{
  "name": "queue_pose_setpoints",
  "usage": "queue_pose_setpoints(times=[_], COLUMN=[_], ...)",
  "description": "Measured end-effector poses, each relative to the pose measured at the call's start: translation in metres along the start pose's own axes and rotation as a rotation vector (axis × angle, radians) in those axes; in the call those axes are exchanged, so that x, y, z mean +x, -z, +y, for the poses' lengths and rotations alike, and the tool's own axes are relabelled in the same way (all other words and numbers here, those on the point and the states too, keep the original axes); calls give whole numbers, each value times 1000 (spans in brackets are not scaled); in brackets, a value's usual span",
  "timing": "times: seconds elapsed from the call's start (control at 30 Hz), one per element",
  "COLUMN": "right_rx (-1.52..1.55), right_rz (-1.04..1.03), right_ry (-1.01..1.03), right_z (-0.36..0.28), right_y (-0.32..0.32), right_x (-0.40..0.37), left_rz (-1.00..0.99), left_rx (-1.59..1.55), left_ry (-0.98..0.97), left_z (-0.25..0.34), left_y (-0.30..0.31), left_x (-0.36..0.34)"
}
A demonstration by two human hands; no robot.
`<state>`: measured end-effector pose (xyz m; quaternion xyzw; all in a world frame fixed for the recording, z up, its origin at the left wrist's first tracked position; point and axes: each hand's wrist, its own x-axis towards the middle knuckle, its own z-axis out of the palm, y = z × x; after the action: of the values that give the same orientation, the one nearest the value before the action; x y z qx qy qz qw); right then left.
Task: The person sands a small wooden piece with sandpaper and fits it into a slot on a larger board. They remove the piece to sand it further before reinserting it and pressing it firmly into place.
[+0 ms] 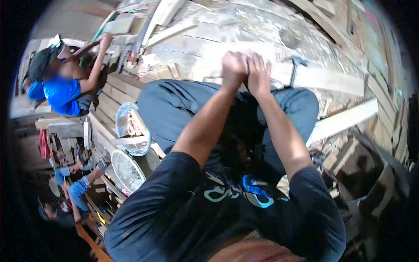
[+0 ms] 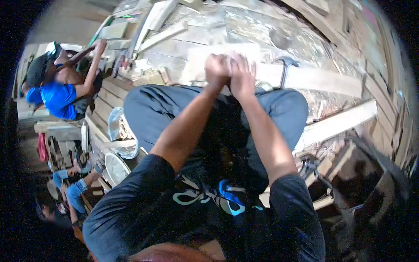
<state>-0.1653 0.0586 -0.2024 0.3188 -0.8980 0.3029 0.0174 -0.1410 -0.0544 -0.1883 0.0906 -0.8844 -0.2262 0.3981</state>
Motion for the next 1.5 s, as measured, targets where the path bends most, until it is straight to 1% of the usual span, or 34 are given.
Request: queue_pose_setpoints(times=[0.07,0.1,0.2,0.23,0.33,0.37,0.47,0.5,0.57,0.6,0.63,0.73,0.77,0.87,0.9,1.0,1.03,1.07,1.13,1.17,1.2,1.27,1.33,1.4,1.47,1.5], right_rx=[-32,-42,-17,-25,-58,28,-33,-4,-10,-16,-33,-2,6,46,82,45,26,31,46,38,40,48,69,77,33,46], right_rz=[27,58,79,102,126,123,117,130,150,160,210,240,268,236,232,194,241,230,213,205,212,224,222,208,214,212], right_ry=[20,45,32,37,47,27,49,33,44,46,56,88,94,87,52,52,77,72,62,72,69,61,43,34,42,30], right_z=[2,4,-1,-2,-1,0,6,4,2,3,1,3,1,5,3,6,5,4,3,5,5,3,3,4,2,2], right_y=[-5,-5,-4,-4,-5,-5,-9,-9,-12,-13,-10,-8,-4,-10,-10,-10,-9,-7,-7,-6,-5,-6,-7,-10,-5,-7], right_x=[-7,-4,0,5,-2,-3,-4,-4,-4,-3,-1,-3,-5,-5,-5,-6,-6,-6,-5,-4,-3,-3,-1,-3,-2,-3], left_rz=[0,-197,-276,-266,-104,-121,-269,-379,-211,-182,-110,-130,-240,-162,-168,-239,-257,-238,-280,-225,-210,-195,-178,-197,-233,-243], left_rx=[-66,62,130,123,38,45,146,164,-260,-105,72,123,135,213,207,233,207,246,243,182,229,228,207,187,167,211], left_ry=[30,204,353,353,96,197,217,376,592,332,83,12,114,9,36,109,88,73,53,33,31,122,109,100,81,117], left_z=[-16,-19,-11,-11,-17,-21,-12,-10,-21,-22,-25,-28,-24,-12,-16,-29,-28,-24,-22,-19,-20,-21,-24,-24,-21,-21], left_y=[-7,0,11,8,-9,-15,10,13,-2,-4,-7,-16,-12,0,-1,-7,-4,-4,1,4,6,4,-1,-2,-6,-9], left_x=[-15,-29,-37,-30,-7,-13,-28,-33,-40,-32,-24,-11,-10,-4,-8,-4,-1,0,-6,-11,-19,-24,-17,-18,-4,-3])
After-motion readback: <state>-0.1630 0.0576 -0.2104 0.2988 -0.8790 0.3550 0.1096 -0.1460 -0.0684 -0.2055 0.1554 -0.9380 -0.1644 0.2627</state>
